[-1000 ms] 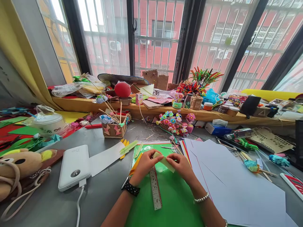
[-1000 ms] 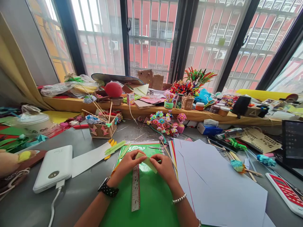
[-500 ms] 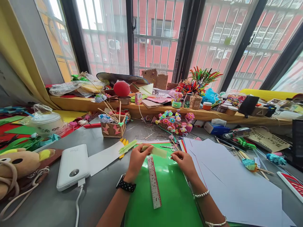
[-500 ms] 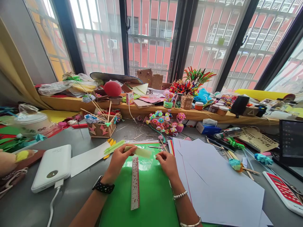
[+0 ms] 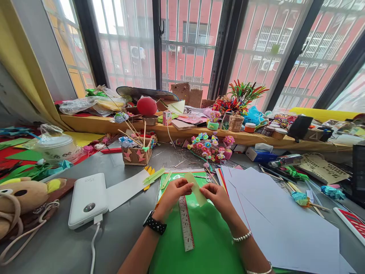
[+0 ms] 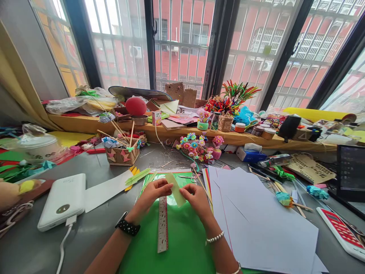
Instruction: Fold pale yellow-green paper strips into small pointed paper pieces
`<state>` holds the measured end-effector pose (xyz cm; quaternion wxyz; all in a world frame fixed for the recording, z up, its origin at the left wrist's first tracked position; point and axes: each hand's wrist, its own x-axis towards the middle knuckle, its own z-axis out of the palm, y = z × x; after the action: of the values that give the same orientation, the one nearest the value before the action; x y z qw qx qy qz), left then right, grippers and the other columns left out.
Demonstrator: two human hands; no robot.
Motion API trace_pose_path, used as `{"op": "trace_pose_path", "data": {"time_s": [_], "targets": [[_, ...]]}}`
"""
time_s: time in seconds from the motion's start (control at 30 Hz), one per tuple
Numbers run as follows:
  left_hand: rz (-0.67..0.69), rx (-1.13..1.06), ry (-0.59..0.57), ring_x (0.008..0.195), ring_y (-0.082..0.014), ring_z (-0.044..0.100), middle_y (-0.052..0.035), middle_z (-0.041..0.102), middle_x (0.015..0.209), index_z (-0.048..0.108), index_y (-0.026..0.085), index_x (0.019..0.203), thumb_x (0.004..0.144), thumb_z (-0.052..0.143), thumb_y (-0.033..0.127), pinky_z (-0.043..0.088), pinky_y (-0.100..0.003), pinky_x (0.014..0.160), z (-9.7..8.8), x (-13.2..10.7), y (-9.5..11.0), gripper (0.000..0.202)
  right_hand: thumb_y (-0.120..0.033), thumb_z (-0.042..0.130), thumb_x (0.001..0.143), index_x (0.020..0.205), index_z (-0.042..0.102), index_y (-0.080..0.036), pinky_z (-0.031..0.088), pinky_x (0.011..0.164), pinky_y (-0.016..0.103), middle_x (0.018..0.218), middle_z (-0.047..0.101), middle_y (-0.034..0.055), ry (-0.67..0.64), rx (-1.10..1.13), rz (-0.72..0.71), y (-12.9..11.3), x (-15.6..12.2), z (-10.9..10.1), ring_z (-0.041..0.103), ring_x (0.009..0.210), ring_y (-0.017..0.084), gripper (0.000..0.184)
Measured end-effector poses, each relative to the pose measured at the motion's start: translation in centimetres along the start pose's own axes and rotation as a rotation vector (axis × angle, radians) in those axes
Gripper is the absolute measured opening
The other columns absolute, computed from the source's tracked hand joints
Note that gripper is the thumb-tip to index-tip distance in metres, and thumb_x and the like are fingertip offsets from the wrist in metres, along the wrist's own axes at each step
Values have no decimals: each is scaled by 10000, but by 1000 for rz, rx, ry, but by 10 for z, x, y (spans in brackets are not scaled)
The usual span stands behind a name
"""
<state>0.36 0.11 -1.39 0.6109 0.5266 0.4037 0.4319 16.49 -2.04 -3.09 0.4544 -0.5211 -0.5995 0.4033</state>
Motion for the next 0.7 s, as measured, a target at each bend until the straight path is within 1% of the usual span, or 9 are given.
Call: {"op": "trace_pose_path", "data": {"time_s": [0.13, 0.2, 0.27, 0.37, 0.5, 0.7], "targets": [[-56, 16, 23, 605, -128, 583, -15, 631, 644, 614, 128, 680, 566, 649, 330, 466, -258, 644, 0, -1, 0, 235, -400, 566, 645, 629, 555, -138, 391, 512, 222, 566, 544, -1, -55, 92, 25, -3, -1, 0, 495, 540, 118, 264], [-80, 40, -22, 578, -122, 579, -14, 628, 616, 619, 122, 672, 558, 655, 320, 461, -249, 615, 1, -2, 1, 231, -398, 556, 659, 653, 563, -135, 398, 535, 227, 594, 554, 8, -45, 127, 8, -5, -1, -1, 504, 568, 122, 263], [-109, 66, -92, 552, -120, 572, -15, 620, 582, 619, 114, 657, 548, 659, 316, 454, -245, 585, 3, -3, 0, 233, -396, 548, 670, 685, 574, -135, 403, 549, 231, 625, 561, 14, -15, 151, -17, -6, -2, -1, 508, 590, 125, 263], [-140, 102, -172, 507, -114, 554, -3, 596, 523, 608, 110, 611, 527, 668, 316, 439, -242, 549, 4, -4, -3, 231, -387, 555, 668, 690, 581, -139, 399, 543, 230, 623, 558, 9, 7, 159, -45, -7, -2, 0, 498, 580, 121, 251], [-104, 111, -209, 497, -103, 537, 12, 578, 515, 598, 116, 597, 516, 675, 310, 422, -225, 531, 6, -3, -5, 224, -374, 562, 666, 659, 584, -137, 390, 526, 225, 593, 547, 1, 6, 159, -60, -6, -3, 0, 482, 556, 113, 238], [-58, 86, -175, 579, -139, 569, -19, 603, 588, 596, 106, 639, 561, 637, 376, 447, -272, 604, 7, -3, -1, 284, -379, 565, 663, 659, 576, -141, 406, 533, 229, 601, 549, 2, 18, 171, -60, -4, -3, 2, 500, 575, 125, 239]]}}
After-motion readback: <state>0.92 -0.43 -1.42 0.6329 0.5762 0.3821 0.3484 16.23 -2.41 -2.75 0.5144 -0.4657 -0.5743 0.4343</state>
